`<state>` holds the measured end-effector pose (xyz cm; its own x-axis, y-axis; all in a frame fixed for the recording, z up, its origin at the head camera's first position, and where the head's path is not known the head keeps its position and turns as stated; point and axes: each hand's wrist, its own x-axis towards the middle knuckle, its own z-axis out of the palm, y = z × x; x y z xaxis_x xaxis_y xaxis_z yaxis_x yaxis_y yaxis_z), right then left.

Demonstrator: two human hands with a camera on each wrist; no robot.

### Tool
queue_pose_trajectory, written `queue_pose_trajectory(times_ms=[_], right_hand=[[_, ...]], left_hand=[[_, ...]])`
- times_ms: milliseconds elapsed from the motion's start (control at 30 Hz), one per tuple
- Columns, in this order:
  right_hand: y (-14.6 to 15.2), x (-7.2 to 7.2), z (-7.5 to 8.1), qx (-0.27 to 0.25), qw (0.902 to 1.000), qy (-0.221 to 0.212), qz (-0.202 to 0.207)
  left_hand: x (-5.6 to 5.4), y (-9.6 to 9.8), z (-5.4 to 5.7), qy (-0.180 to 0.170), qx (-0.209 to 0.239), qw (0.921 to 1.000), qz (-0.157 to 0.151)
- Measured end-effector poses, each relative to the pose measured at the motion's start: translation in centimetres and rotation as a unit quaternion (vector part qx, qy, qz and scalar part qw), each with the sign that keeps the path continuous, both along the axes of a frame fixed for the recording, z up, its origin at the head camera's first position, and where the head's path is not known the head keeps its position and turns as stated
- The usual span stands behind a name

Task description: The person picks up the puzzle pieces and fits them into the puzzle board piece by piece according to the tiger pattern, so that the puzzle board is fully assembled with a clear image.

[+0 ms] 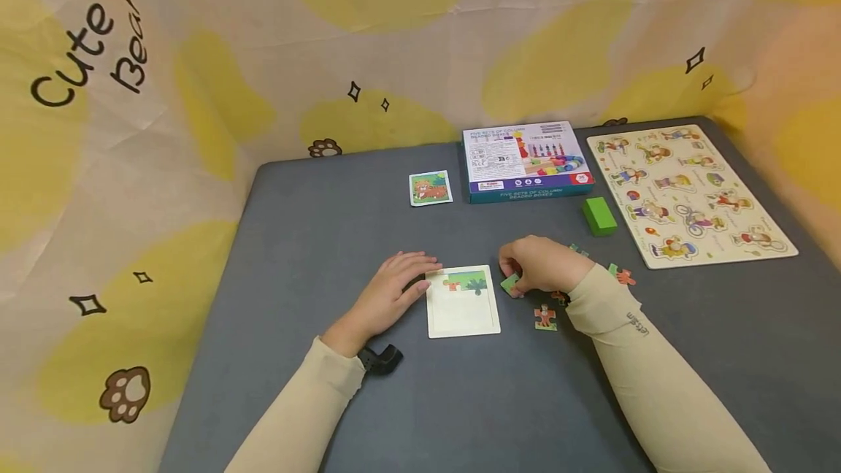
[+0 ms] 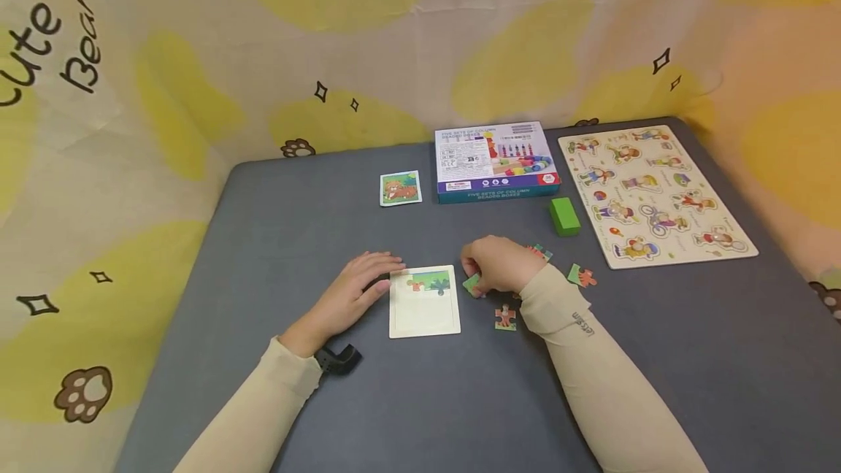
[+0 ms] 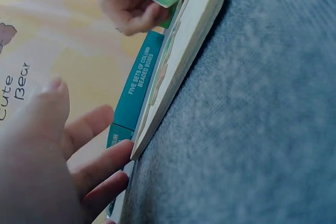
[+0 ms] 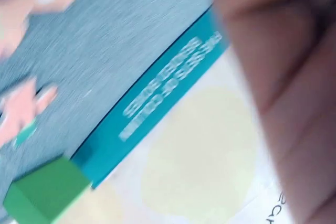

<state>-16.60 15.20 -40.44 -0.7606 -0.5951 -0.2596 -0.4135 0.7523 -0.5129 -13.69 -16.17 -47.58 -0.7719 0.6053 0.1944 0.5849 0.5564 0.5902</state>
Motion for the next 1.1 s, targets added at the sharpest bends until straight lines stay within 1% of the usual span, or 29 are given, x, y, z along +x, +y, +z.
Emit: queue_pose_trajectory(times_ms=[100,200,267,300,333,400,500,567,667,700,733,800,867,967,1033,1100], right_hand=[[-1.0,0.4,0.0,-0.069,0.9974,0.015,-0.009],[-2.9,1.1,-0.3,-0.140,0.9893,0.026,-0.033],[-4.2,1.5,-0.8,-0.168,0.9845,0.031,-0.040],[-4.7,1.7,-1.1,-0.172,0.9835,0.039,-0.041],[-5.2,1.9,-1.3,-0.170,0.9833,0.050,-0.042],[-5.8,2.2,-1.5,-0.152,0.9835,0.089,-0.042],[-5.9,2.5,-1.4,-0.107,0.9818,0.152,-0.040],[-5.8,2.6,-1.2,-0.076,0.9822,0.169,-0.029],[-5.6,2.6,-1.1,-0.044,0.9840,0.173,0.005],[-5.6,2.6,-1.2,-0.036,0.9841,0.173,0.015],[-5.6,2.6,-1.3,-0.033,0.9834,0.177,0.023],[-5.7,2.6,-1.5,-0.034,0.9805,0.191,0.034],[-5.9,2.7,-1.7,-0.043,0.9769,0.205,0.046],[-6.2,2.9,-2.0,-0.060,0.9686,0.229,0.077],[-6.4,3.0,-2.0,-0.067,0.9646,0.236,0.096],[-6.5,3.1,-2.1,-0.068,0.9632,0.237,0.106]], left_hand=[[0.0,0.1,-0.3,0.021,0.033,0.9991,0.019],[-0.1,0.2,-0.3,0.048,0.058,0.9968,0.029],[-0.2,0.2,-0.2,0.061,0.069,0.9952,0.033],[-0.3,0.2,-0.2,0.066,0.072,0.9946,0.035],[-0.4,0.2,-0.1,0.069,0.074,0.9942,0.036],[-0.5,0.2,0.0,0.074,0.073,0.9939,0.037],[-0.6,0.2,0.0,0.085,0.059,0.9945,0.021],[-0.6,0.2,0.0,0.093,0.048,0.9945,-0.003],[-0.7,0.1,-0.1,0.105,0.030,0.9930,-0.043],[-0.6,0.0,-0.1,0.105,0.025,0.9928,-0.051],[-0.6,0.0,-0.2,0.104,0.020,0.9930,-0.053],[-0.6,0.0,-0.3,0.095,0.007,0.9947,-0.038],[-0.5,0.0,-0.4,0.082,-0.017,0.9964,-0.010],[-0.5,0.0,-0.4,0.065,-0.054,0.9960,0.028],[-0.5,0.1,-0.4,0.059,-0.073,0.9949,0.037],[-0.5,0.1,-0.4,0.055,-0.076,0.9948,0.039]])
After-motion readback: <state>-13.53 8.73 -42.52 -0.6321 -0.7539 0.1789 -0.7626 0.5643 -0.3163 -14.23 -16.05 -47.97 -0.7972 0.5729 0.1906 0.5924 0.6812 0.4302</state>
